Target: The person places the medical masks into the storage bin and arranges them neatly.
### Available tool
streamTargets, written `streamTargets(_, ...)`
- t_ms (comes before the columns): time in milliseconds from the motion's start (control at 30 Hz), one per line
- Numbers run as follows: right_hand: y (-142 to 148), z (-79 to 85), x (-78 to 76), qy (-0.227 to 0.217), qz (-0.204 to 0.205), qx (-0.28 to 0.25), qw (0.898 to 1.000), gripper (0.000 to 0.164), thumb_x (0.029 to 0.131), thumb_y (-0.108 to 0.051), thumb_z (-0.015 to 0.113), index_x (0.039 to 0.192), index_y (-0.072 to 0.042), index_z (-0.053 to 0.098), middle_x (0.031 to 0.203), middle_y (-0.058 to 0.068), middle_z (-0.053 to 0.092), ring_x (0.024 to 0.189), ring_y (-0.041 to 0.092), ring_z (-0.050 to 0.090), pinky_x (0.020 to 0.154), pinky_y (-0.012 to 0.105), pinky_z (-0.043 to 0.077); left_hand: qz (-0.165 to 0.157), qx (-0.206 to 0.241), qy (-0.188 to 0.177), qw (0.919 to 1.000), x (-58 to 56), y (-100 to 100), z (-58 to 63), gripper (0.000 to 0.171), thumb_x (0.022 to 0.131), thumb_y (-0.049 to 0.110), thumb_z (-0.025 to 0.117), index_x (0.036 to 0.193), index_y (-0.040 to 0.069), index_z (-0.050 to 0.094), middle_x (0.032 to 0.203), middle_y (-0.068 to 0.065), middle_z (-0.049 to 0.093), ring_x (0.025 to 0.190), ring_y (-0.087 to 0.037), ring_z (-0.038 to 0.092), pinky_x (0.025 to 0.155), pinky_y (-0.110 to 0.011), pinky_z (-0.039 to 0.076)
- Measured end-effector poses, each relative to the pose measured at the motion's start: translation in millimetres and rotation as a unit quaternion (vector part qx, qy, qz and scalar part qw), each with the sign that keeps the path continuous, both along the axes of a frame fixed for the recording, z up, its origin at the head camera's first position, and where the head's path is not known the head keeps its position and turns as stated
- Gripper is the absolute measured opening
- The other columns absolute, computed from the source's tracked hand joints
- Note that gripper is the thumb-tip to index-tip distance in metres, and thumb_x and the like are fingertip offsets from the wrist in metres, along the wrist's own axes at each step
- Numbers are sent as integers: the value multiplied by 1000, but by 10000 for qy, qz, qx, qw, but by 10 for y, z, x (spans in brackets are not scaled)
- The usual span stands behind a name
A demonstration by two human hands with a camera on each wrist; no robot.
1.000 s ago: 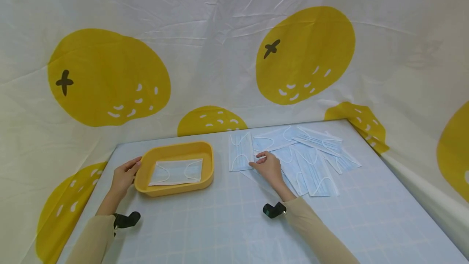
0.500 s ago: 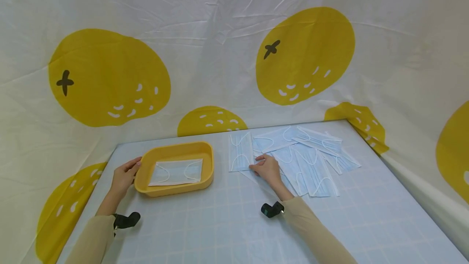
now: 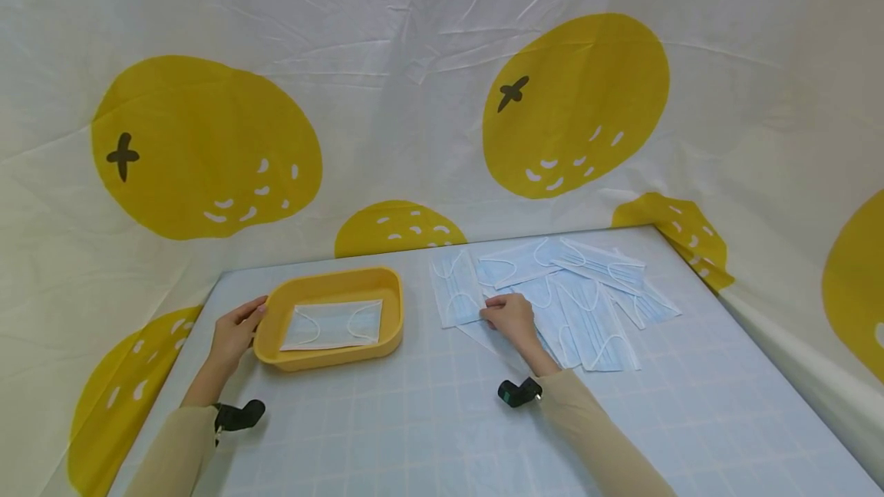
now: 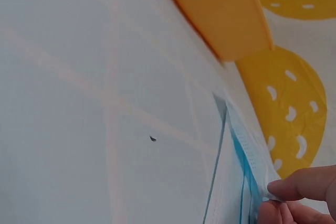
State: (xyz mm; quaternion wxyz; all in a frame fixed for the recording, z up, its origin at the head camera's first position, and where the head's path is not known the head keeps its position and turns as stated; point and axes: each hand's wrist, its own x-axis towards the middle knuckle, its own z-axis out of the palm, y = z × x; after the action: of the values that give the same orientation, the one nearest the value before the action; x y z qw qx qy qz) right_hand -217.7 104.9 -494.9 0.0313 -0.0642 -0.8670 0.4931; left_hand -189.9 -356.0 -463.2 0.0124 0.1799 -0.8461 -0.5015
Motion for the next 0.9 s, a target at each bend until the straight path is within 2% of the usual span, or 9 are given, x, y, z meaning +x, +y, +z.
streamTargets(200,95,40,-18,83,11,-8,10000,19,81,-10,67,96,1,74,77,12,72,58,10,60,53,21,46,-23,28,4,10000,8,-2,3,59,101,43,42,146,5,40,141,-22,45,75,12,51,67,-14,52)
streamTargets(367,156,28,-67,43,-129,-360,9993,25,86,-12,63,104,3,70,90,20,71,58,10,63,56,22,52,-44,-15,69,10000,9,-15,-4,58,101,42,42,145,5,40,140,-22,45,74,12,52,66,-14,53)
streamTargets(600,178,8,-125,-383,-250,-945,9945,37,83,-12,72,116,4,64,99,22,70,63,7,63,60,20,55,-53,-11,72,10000,8,-24,-17,59,100,44,42,146,6,40,141,-22,45,75,12,51,67,-14,53)
streamTargets(900,203,0,-133,-188,-508,-1241,9908,37,83,-14,73,113,7,66,98,22,72,60,4,62,57,16,52,-71,-13,81,9999,4,-20,-13,59,100,44,42,146,6,40,139,-21,47,75,11,52,67,-14,53)
